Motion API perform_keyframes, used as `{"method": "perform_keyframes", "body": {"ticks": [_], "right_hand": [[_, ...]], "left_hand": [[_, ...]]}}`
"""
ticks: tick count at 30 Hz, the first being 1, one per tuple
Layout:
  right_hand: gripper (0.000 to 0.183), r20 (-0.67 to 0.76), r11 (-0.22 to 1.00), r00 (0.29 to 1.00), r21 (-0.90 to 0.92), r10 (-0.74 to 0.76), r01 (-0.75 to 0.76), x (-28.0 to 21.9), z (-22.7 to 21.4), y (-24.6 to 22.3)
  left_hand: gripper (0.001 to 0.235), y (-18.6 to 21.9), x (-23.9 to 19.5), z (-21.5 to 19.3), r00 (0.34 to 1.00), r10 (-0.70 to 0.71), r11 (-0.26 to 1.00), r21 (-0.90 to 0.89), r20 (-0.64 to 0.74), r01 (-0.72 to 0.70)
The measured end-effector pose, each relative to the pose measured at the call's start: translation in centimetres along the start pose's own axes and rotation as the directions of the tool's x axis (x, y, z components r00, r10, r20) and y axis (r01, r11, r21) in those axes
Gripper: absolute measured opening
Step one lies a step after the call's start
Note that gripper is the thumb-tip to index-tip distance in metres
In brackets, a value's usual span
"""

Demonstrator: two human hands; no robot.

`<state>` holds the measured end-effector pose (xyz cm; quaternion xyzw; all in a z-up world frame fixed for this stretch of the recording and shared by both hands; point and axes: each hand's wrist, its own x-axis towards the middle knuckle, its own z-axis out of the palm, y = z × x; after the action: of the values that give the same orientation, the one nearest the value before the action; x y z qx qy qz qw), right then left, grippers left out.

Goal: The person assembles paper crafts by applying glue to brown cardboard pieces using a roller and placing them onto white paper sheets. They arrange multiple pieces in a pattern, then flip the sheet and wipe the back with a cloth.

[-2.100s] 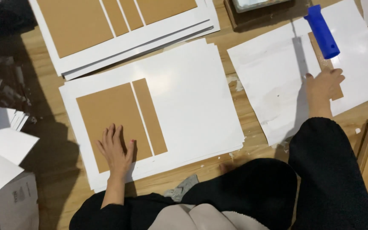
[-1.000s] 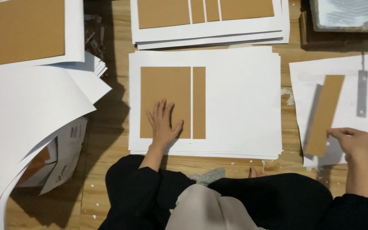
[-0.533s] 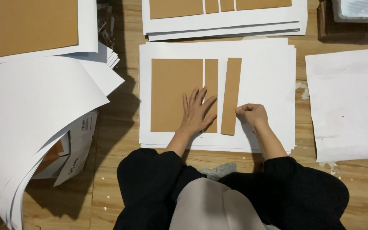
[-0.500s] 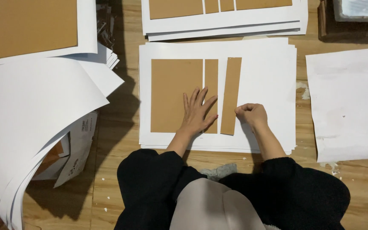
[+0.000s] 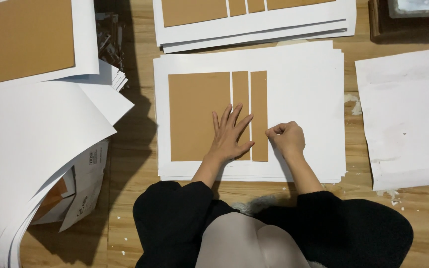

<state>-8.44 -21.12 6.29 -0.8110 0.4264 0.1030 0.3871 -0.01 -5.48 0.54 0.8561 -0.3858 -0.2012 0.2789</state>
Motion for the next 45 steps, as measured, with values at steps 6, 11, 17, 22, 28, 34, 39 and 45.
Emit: {"method": "perform_keyframes", "body": {"ticks": [6, 11, 17, 22, 28, 34, 39, 45], "right_hand": [[0.013, -0.099, 0.998, 0.995, 0.068, -0.006, 0.012, 0.3, 1.3, 1.3], [0.027, -0.135, 0.995, 0.99, 0.079, -0.044, 0.055, -0.5, 1.3, 1.4], [0.026, -0.112, 0.991, 0.985, -0.031, -0.13, 0.128, -0.3, 2.0, 2.4], [0.025, -0.106, 0.99, 0.986, 0.04, -0.132, 0.137, -0.3, 1.9, 2.3], [0.025, -0.101, 0.989, 0.986, 0.058, -0.132, 0.138, -0.4, 2.1, 2.7], [0.024, -0.103, 0.986, 0.984, 0.063, -0.144, 0.151, -0.1, 2.3, 3.0], [0.021, -0.105, 0.985, 0.985, 0.092, -0.133, 0.143, -0.6, 2.1, 2.4], [0.02, -0.119, 0.982, 0.984, 0.115, -0.134, 0.148, -0.8, 2.1, 2.1]], "left_hand": [[0.075, 0.1, 0.1, -0.2, 1.0, 0.004, 1.0, 0.017, 0.005, -0.004], [0.075, 0.1, 0.1, -0.1, 1.0, -0.002, 1.0, 0.01, 0.004, 0.002], [0.078, 0.2, 0.2, 0.0, 0.999, -0.038, 0.999, 0.037, 0.028, 0.037], [0.078, 0.4, 0.5, -0.3, 0.997, -0.056, 0.997, 0.06, 0.057, 0.053], [0.08, 0.1, 0.4, 0.1, 0.997, -0.049, 0.996, 0.072, 0.062, 0.044], [0.08, 0.0, 0.4, 0.2, 0.998, -0.044, 0.998, 0.049, 0.051, 0.041], [0.08, -0.2, 0.4, 0.5, 0.999, -0.03, 0.999, 0.045, 0.039, 0.028], [0.079, -0.6, 0.4, 0.7, 0.999, -0.015, 0.998, 0.055, 0.031, 0.013]]}}
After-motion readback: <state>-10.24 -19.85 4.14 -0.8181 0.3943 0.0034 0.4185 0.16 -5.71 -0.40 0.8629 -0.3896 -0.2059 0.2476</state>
